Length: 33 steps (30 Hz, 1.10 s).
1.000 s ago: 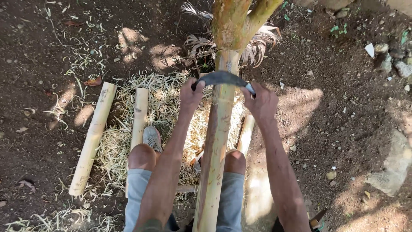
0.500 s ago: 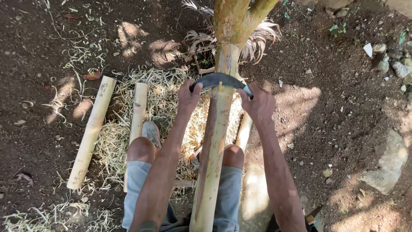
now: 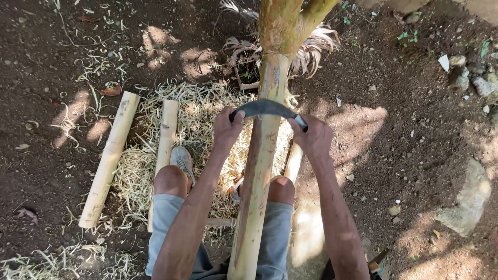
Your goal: Scraping and shaping a bamboo stalk using a curved blade and a small knife.
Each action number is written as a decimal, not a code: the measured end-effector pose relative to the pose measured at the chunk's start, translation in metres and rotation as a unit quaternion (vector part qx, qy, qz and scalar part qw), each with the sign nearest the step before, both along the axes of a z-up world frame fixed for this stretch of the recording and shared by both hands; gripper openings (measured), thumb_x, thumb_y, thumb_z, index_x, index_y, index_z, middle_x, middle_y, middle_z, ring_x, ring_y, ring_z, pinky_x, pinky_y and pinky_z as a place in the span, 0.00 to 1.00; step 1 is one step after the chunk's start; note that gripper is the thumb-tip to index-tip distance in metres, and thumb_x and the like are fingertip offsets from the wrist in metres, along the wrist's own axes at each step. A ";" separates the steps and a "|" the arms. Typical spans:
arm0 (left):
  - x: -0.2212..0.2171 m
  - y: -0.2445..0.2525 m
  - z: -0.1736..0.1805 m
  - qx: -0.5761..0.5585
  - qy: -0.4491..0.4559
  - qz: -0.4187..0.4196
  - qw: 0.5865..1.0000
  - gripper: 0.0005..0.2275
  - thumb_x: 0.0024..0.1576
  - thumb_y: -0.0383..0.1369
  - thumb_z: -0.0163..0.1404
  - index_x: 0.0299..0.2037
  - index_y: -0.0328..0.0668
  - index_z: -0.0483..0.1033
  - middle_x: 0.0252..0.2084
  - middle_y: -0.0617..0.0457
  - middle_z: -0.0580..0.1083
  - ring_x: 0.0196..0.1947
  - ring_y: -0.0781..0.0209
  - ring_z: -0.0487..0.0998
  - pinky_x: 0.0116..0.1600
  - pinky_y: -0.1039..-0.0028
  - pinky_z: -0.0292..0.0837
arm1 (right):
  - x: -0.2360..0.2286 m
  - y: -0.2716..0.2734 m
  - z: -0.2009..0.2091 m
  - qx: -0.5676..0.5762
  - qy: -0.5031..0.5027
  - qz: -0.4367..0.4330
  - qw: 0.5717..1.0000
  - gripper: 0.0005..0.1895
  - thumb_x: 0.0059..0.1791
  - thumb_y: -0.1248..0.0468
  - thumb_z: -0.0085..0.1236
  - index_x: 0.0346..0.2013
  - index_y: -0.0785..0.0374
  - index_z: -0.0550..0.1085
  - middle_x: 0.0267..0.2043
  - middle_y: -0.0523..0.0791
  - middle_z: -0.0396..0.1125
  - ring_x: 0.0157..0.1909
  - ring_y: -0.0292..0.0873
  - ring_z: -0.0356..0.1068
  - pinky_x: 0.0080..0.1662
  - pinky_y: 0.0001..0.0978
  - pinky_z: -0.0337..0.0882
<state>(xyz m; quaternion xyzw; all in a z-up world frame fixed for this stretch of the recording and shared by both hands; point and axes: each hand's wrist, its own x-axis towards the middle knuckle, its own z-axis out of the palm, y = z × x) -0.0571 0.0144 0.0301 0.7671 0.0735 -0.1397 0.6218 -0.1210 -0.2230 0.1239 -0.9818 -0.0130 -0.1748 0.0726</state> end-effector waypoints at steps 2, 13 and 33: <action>0.023 -0.007 0.019 -0.016 -0.003 0.009 1.000 0.08 0.61 0.34 0.51 0.34 0.38 0.71 0.23 0.56 0.67 0.17 0.67 0.64 0.20 0.69 0.63 | 0.025 -0.012 -0.001 -0.001 0.000 -0.009 1.000 0.19 0.53 0.51 0.66 0.26 0.59 0.76 0.15 0.41 0.65 0.12 0.33 0.56 0.16 0.30 0.55; 0.042 -0.015 -0.001 -0.037 -0.194 0.039 0.980 0.10 0.61 0.36 0.53 0.35 0.36 0.73 0.25 0.54 0.71 0.20 0.69 0.70 0.22 0.71 0.67 | 0.032 -0.011 -0.006 0.023 -0.074 0.014 0.997 0.13 0.53 0.55 0.67 0.33 0.60 0.77 0.22 0.41 0.69 0.16 0.33 0.62 0.17 0.28 0.62; 0.025 -0.009 0.008 -0.037 -0.024 0.009 0.999 0.08 0.60 0.31 0.50 0.30 0.41 0.69 0.21 0.57 0.67 0.15 0.69 0.63 0.17 0.73 0.62 | 0.026 -0.010 0.005 0.001 0.014 -0.028 0.999 0.15 0.52 0.52 0.66 0.30 0.58 0.77 0.19 0.41 0.66 0.14 0.33 0.57 0.16 0.32 0.59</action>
